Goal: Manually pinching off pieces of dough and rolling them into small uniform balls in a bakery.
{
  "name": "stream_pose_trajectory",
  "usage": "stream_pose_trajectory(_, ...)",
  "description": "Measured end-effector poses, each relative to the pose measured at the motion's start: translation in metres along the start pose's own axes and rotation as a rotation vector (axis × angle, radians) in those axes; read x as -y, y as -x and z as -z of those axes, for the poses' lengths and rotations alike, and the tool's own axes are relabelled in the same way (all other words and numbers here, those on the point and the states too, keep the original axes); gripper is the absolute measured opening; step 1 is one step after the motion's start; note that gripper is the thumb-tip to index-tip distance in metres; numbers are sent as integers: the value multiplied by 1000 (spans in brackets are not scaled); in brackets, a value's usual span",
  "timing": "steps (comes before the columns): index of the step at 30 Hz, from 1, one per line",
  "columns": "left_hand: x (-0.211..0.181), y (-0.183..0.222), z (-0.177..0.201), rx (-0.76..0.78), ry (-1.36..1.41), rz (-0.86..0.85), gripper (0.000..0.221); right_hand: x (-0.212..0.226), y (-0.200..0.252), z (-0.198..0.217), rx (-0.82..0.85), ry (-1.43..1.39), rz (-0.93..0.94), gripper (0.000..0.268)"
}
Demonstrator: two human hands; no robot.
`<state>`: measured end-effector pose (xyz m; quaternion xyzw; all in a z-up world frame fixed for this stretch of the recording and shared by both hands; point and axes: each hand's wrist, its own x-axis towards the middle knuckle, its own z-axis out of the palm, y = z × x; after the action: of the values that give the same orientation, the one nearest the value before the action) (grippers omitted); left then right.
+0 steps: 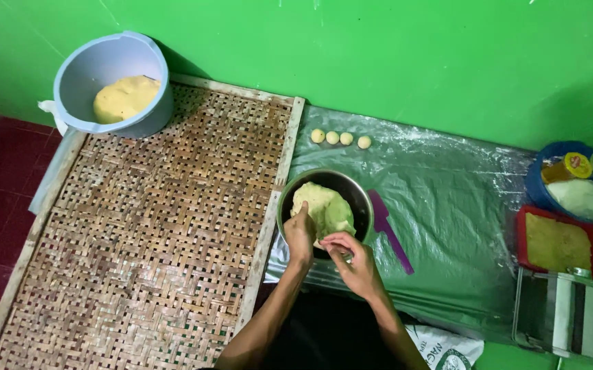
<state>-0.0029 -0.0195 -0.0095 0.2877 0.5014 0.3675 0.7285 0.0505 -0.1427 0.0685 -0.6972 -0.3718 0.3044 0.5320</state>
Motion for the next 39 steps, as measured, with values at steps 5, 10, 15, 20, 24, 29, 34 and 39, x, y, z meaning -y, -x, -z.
stream_pose_trajectory(5,3,12,-3,159,-123,-145,55,-18,2,2,-34,35,-32,23)
stream_pose_trajectory(10,-1,23,-4,185,-143,-164,53,-19,4,2,-108,43,-62,20)
stream_pose_trajectory(15,-18,35,-5,293,-110,-127,28,-14,4,4,-177,43,-78,20)
stream_pose_trajectory(20,-59,57,-12,452,-198,-125,28,-18,4,7,-259,40,-71,23)
stream_pose_trajectory(24,-51,51,-9,500,-86,9,34,-9,7,5,-318,2,-4,28)
stream_pose_trajectory(29,-41,47,-1,442,-220,109,24,5,8,1,-335,195,386,39)
stream_pose_trajectory(34,-50,58,-4,422,-370,161,52,5,7,-12,-289,197,364,46)
stream_pose_trajectory(39,-30,53,-8,259,-196,234,57,9,7,-23,-241,275,347,55)
